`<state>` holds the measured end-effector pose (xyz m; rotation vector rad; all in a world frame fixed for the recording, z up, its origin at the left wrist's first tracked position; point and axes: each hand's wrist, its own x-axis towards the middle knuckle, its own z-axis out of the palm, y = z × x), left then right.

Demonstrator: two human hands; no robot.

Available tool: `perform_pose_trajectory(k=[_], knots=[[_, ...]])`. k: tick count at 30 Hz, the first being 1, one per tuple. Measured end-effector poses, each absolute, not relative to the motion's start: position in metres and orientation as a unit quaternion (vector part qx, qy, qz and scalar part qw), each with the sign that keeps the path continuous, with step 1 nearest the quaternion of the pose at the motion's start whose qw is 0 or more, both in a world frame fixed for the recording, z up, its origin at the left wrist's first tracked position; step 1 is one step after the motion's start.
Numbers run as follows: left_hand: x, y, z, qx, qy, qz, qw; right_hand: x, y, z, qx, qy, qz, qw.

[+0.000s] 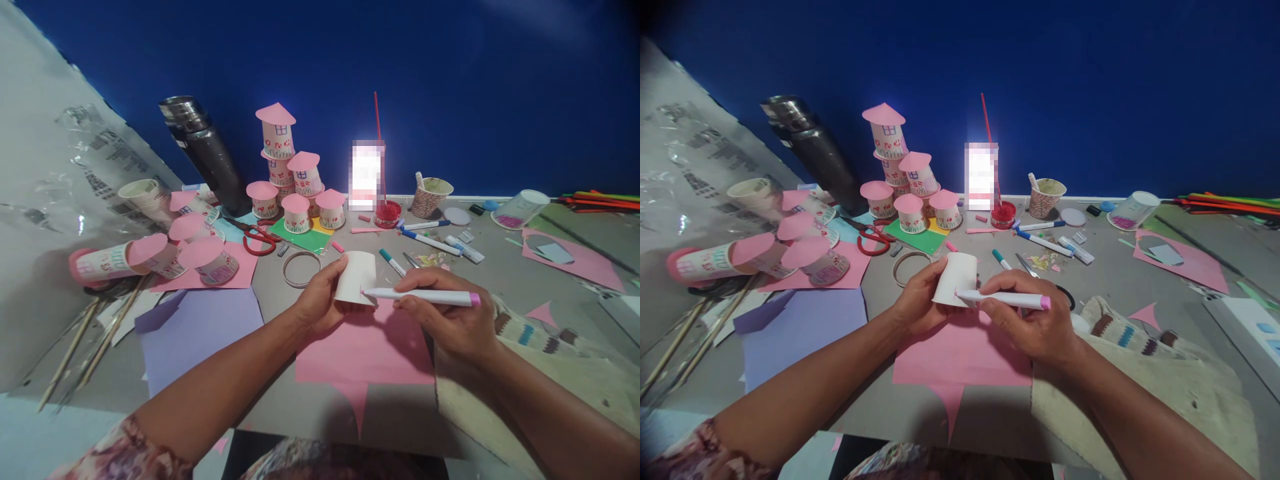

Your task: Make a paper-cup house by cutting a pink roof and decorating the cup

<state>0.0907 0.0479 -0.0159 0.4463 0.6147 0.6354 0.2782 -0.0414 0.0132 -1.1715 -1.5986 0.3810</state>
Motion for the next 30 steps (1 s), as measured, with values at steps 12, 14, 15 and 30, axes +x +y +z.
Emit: perform_pose_trajectory(k=[12, 14, 15, 30], knots=[[0.0919, 0.0453, -0.0132, 0.215, 0.305, 0.304, 0.877, 0.278, -0.0416, 0.0155, -0.462, -0.691, 0.167, 0.531], [0.0924, 0.0449, -0.0134, 0.216, 0.305, 0.309, 0.875, 0.2778, -0.0414, 0.0149, -0.464, -0.691, 0.16, 0.531], [0.0925, 0.0449, -0.0137, 0.218, 0.306, 0.31, 0.874, 0.2777, -0.0413, 0.0146, -0.463, -0.692, 0.158, 0.531], [0.0941, 0.0434, -0.0111, 0.22, 0.33, 0.324, 0.859, 0.2762, -0.0414, 0.0134, -0.466, -0.673, 0.148, 0.555]])
